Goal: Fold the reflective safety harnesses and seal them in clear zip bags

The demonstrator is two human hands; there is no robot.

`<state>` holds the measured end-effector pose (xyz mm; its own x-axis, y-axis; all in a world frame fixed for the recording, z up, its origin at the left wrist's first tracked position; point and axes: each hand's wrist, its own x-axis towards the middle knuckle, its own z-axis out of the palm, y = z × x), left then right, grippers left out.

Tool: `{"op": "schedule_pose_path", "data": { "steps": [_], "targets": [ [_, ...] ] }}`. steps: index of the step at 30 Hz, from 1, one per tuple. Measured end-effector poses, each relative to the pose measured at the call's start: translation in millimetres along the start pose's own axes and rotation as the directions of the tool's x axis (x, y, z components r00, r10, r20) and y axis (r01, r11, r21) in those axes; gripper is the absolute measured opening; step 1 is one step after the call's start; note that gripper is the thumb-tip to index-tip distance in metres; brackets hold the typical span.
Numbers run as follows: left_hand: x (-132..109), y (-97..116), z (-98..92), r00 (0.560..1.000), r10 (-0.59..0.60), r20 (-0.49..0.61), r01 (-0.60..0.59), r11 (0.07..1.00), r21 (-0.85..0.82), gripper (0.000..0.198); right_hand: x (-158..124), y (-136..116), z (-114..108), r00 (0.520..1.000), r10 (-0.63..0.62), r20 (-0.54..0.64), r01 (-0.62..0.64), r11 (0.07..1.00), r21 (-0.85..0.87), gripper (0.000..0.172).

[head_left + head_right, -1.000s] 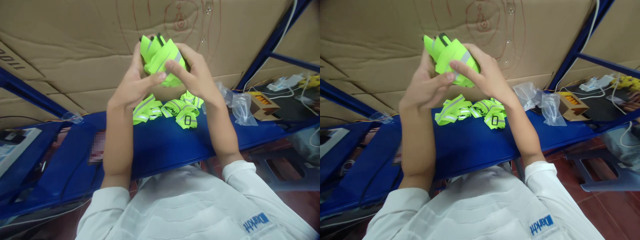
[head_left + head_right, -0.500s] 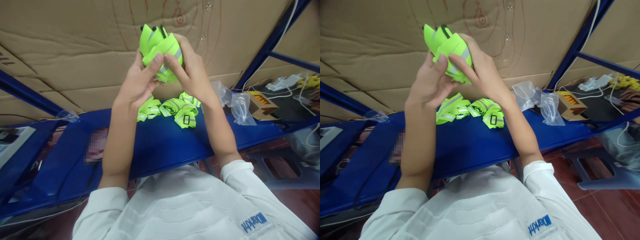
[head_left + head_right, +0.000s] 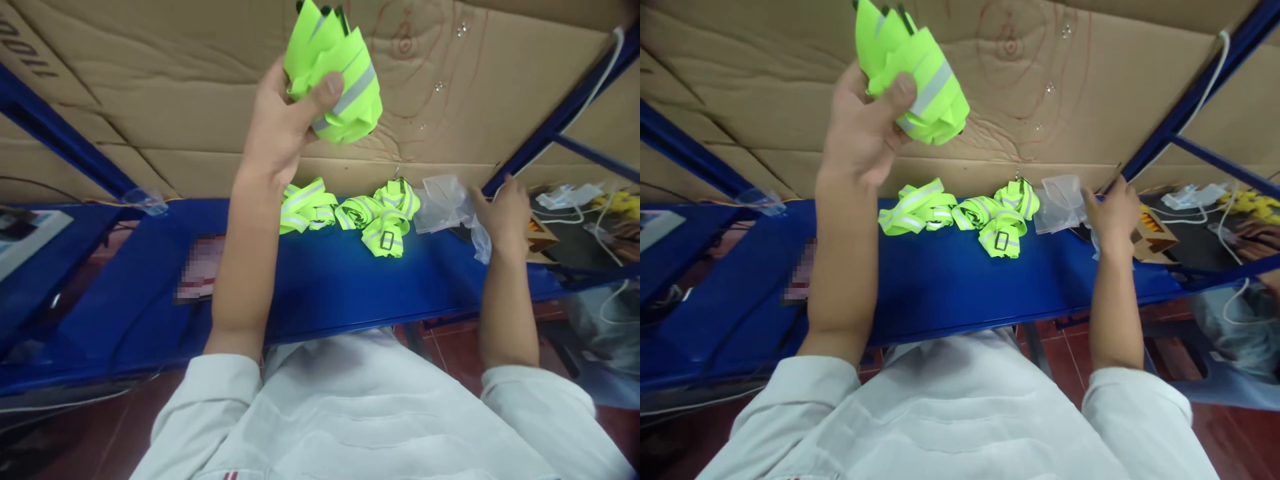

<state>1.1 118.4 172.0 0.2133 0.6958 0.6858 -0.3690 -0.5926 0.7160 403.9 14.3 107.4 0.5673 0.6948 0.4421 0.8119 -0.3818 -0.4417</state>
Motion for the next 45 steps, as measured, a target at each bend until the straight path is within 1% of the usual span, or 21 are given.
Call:
{"op": "schedule_pose_path", "data": {
  "steps": [1, 2, 4, 6, 9, 12, 13, 14, 15, 16, 18, 20, 21, 23, 27, 30, 34, 36, 39, 44, 45],
  "targets": [
    [2.6, 1.3, -3.7, 1.0, 0.013, -0.026, -0.013, 1.0, -0.004, 0.069, -5.4, 25.2, 3.9, 0.996, 0.087, 0.026, -0.087, 0.996, -0.009, 0.086],
    [6.0, 0.7, -7.8, 0.998, 0.029, -0.053, -0.03, 1.0, -0.009, 0.072, -11.9, 47.1, 7.2, 0.989, 0.136, 0.059, -0.136, 0.991, -0.012, 0.096],
    [14.2, -4.0, -15.5, 0.995, 0.056, -0.087, -0.057, 0.998, -0.011, 0.076, -23.7, 78.5, 12.2, 0.971, 0.212, 0.113, -0.213, 0.977, -0.007, 0.1],
    [21.2, -9.8, -21.3, 0.994, 0.07, -0.08, -0.071, 0.997, -0.01, 0.073, -30.0, 92.9, 13.7, 0.963, 0.23, 0.143, -0.236, 0.971, 0.023, 0.09],
    [25.7, -15.4, -23.6, 0.995, 0.087, -0.038, -0.088, 0.996, -0.014, 0.067, -30.4, 86.8, 8.1, 0.98, 0.185, 0.07, -0.191, 0.977, 0.097, 0.079],
    [23.2, -16.7, -17.2, 0.998, 0.07, 0.003, -0.07, 0.997, -0.021, 0.077, -33.8, 54.0, -2.1, 1.0, -0.003, 0.022, -0.004, 0.952, 0.307, 0.081],
    [21.0, -16.2, -13.3, 0.999, 0.049, 0.014, -0.048, 0.998, -0.028, 0.081, -37.1, 38.3, -4.5, 0.994, -0.094, 0.061, 0.059, 0.903, 0.425, 0.074],
    [18.2, -15.1, -8.9, 0.999, 0.024, 0.024, -0.024, 0.999, -0.035, 0.083, -41.3, 20.9, -5.6, 0.97, -0.203, 0.131, 0.072, 0.763, 0.642, 0.065],
    [15.0, -13.4, -4.2, 0.999, 0.0, 0.039, 0.002, 0.999, -0.041, 0.083, -45.7, 2.3, -5.2, 0.911, -0.328, 0.249, -0.003, 0.598, 0.802, 0.06],
    [11.7, -11.3, 0.5, 0.999, -0.013, 0.051, 0.015, 0.999, -0.046, 0.081, -49.8, -16.7, -3.2, 0.802, -0.467, 0.373, -0.119, 0.487, 0.865, 0.059],
    [5.2, -6.4, 8.0, 0.997, -0.021, 0.069, 0.024, 0.998, -0.049, 0.08, -56.1, -53.4, 5.2, 0.646, -0.621, 0.444, -0.225, 0.401, 0.888, 0.06],
    [0.6, -2.4, 11.5, 0.999, -0.016, 0.044, 0.019, 0.998, -0.052, 0.079, -59.4, -83.0, 16.9, 0.471, -0.737, 0.484, -0.307, 0.378, 0.874, 0.07],
    [-0.8, -1.5, 11.8, 0.999, -0.02, 0.031, 0.021, 0.998, -0.052, 0.08, -60.7, -93.9, 22.9, 0.415, -0.769, 0.485, -0.349, 0.358, 0.866, 0.074],
    [-1.8, -2.9, 10.5, 0.999, -0.045, 0.009, 0.045, 0.998, -0.05, 0.079, -63.7, -106.8, 33.6, 0.372, -0.793, 0.482, -0.418, 0.32, 0.85, 0.081],
    [-1.9, -16.9, 11.8, 0.991, -0.132, 0.007, 0.132, 0.989, -0.064, 0.073, -73.2, -106.1, 46.3, 0.343, -0.786, 0.514, -0.448, 0.344, 0.825, 0.081],
    [-4.8, -28.5, 21.4, 0.973, -0.197, 0.116, 0.207, 0.976, -0.073, 0.069, -78.1, -100.4, 49.6, 0.331, -0.818, 0.47, -0.464, 0.292, 0.836, 0.076],
    [-10.4, -36.6, 31.7, 0.95, -0.249, 0.187, 0.272, 0.956, -0.111, 0.062, -77.7, -99.2, 52.9, 0.373, -0.822, 0.43, -0.476, 0.229, 0.849, 0.076],
    [-12.5, -38.7, 32.3, 0.959, -0.214, 0.184, 0.238, 0.963, -0.124, 0.063, -77.0, -99.5, 54.6, 0.395, -0.807, 0.44, -0.483, 0.224, 0.846, 0.076],
    [-15.5, -39.9, 31.1, 0.973, -0.157, 0.171, 0.173, 0.981, -0.085, 0.067, -78.7, -100.4, 56.0, 0.391, -0.812, 0.433, -0.518, 0.195, 0.833, 0.075],
    [-14.0, -45.2, 28.9, 0.94, -0.227, 0.254, 0.247, 0.968, -0.051, 0.078, -87.1, -107.3, 57.6, 0.469, -0.767, 0.438, -0.47, 0.203, 0.859, 0.068],
    [-12.0, -47.6, 27.9, 0.937, -0.233, 0.262, 0.252, 0.967, -0.042, 0.081, -89.0, -109.0, 58.5, 0.459, -0.766, 0.451, -0.468, 0.223, 0.855, 0.068]
  ]
}}
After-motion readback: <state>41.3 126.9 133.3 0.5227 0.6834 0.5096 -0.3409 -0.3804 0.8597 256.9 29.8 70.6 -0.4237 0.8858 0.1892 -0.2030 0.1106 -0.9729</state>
